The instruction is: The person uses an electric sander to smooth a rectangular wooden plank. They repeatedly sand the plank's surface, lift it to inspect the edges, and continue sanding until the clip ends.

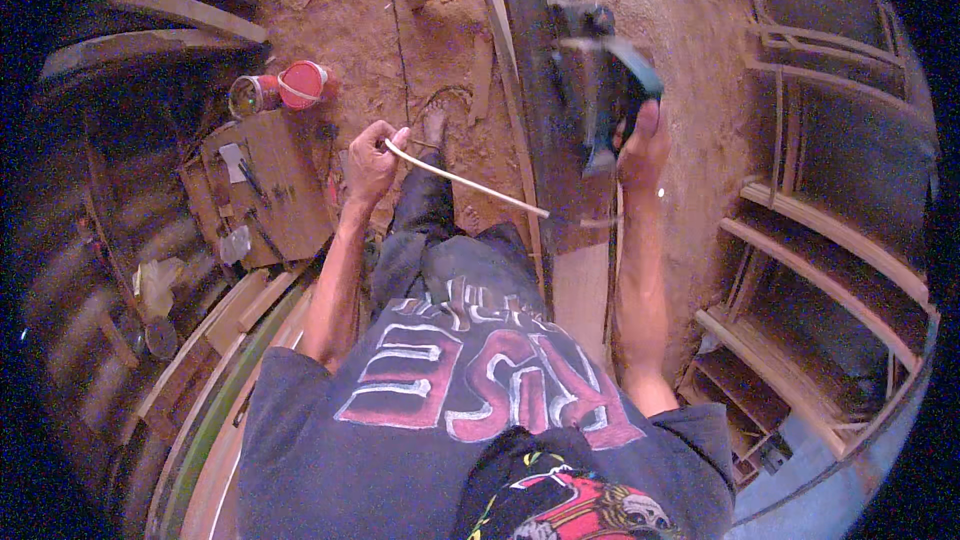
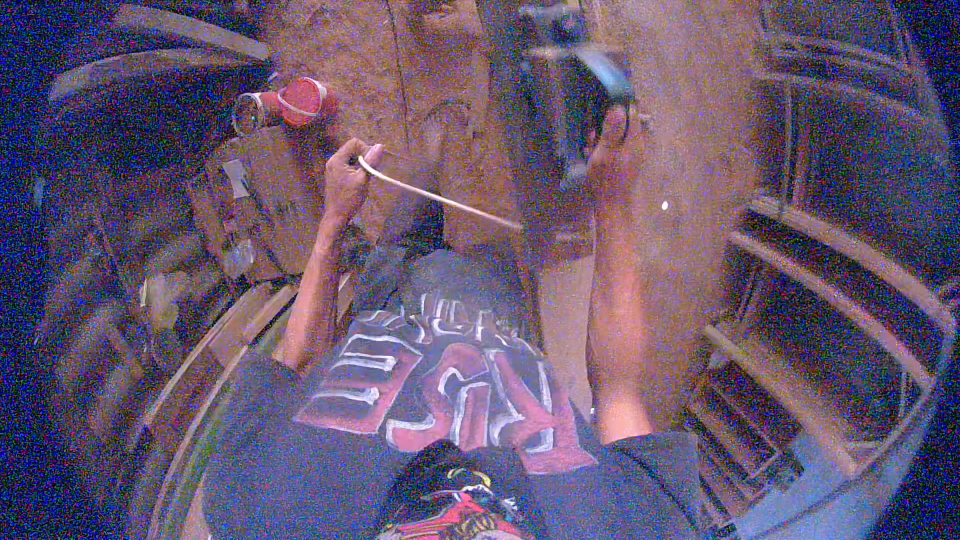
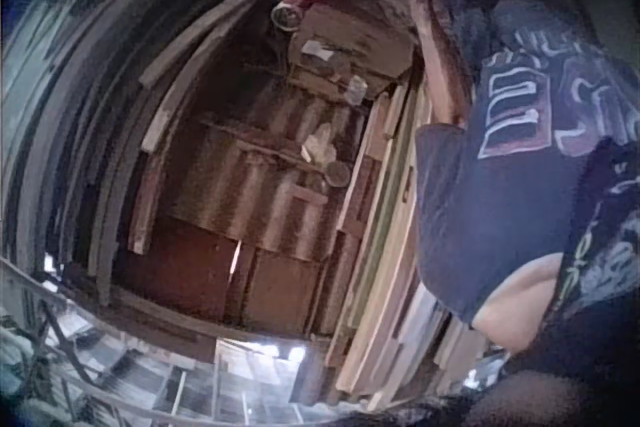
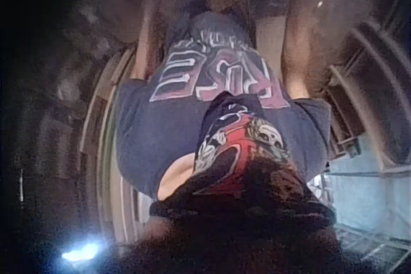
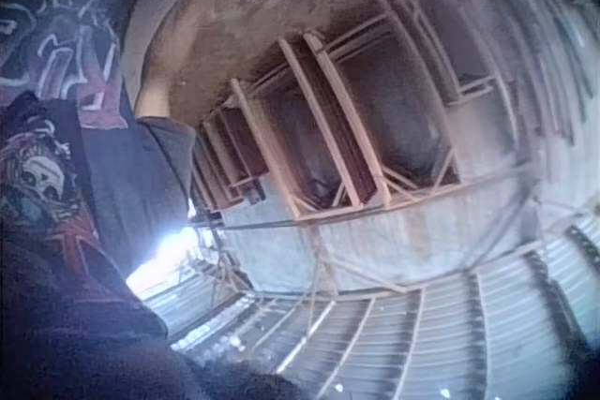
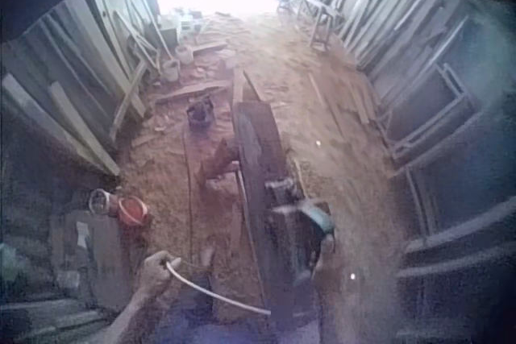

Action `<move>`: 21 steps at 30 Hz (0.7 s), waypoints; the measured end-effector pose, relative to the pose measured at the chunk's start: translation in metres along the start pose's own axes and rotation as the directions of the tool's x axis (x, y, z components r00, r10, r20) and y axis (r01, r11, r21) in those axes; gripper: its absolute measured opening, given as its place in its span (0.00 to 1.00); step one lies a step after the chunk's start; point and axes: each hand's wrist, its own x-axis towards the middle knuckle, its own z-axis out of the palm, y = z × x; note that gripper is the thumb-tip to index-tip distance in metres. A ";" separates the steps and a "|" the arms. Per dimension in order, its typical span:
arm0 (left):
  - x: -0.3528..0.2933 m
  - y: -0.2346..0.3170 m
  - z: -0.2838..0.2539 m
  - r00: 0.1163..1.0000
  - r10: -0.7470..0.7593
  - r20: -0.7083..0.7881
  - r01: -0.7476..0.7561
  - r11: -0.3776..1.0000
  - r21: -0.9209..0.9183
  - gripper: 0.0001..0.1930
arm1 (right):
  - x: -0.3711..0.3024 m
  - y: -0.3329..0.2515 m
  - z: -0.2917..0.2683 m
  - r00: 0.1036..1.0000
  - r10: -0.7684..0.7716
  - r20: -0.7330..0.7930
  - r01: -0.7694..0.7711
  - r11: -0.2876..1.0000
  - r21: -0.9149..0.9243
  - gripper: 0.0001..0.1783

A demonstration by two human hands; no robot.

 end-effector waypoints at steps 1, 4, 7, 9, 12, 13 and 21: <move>-0.001 0.002 0.005 1.000 0.022 0.013 -0.022 0.999 -0.030 0.18 | -0.022 0.006 -0.009 0.999 0.025 0.033 -0.029 0.991 0.132 0.30; -0.014 0.006 0.017 0.997 0.048 0.068 -0.050 0.998 0.026 0.18 | -0.077 0.027 -0.028 0.992 0.128 0.018 -0.129 0.980 0.154 0.28; -0.032 0.004 0.028 0.987 0.103 0.122 -0.106 0.994 0.016 0.17 | -0.129 0.049 -0.050 0.981 0.193 0.024 -0.194 0.979 0.066 0.30; -0.042 -0.001 0.031 0.986 0.071 0.149 -0.075 0.997 0.025 0.17 | -0.153 0.059 -0.059 0.994 0.090 0.059 -0.087 0.995 -0.051 0.33; -0.052 -0.010 0.030 0.980 -0.023 0.196 0.013 0.999 0.052 0.17 | -0.160 0.060 -0.056 0.996 0.023 0.084 -0.012 0.992 -0.122 0.36; -0.053 -0.012 0.029 0.982 -0.039 0.183 0.032 0.999 0.039 0.17 | -0.155 0.057 -0.050 0.995 0.023 0.097 -0.013 0.994 -0.104 0.36; -0.040 -0.018 -0.003 0.987 -0.155 0.051 0.151 0.986 0.071 0.17 | -0.053 -0.015 0.023 0.992 0.013 0.122 0.004 0.991 -0.133 0.34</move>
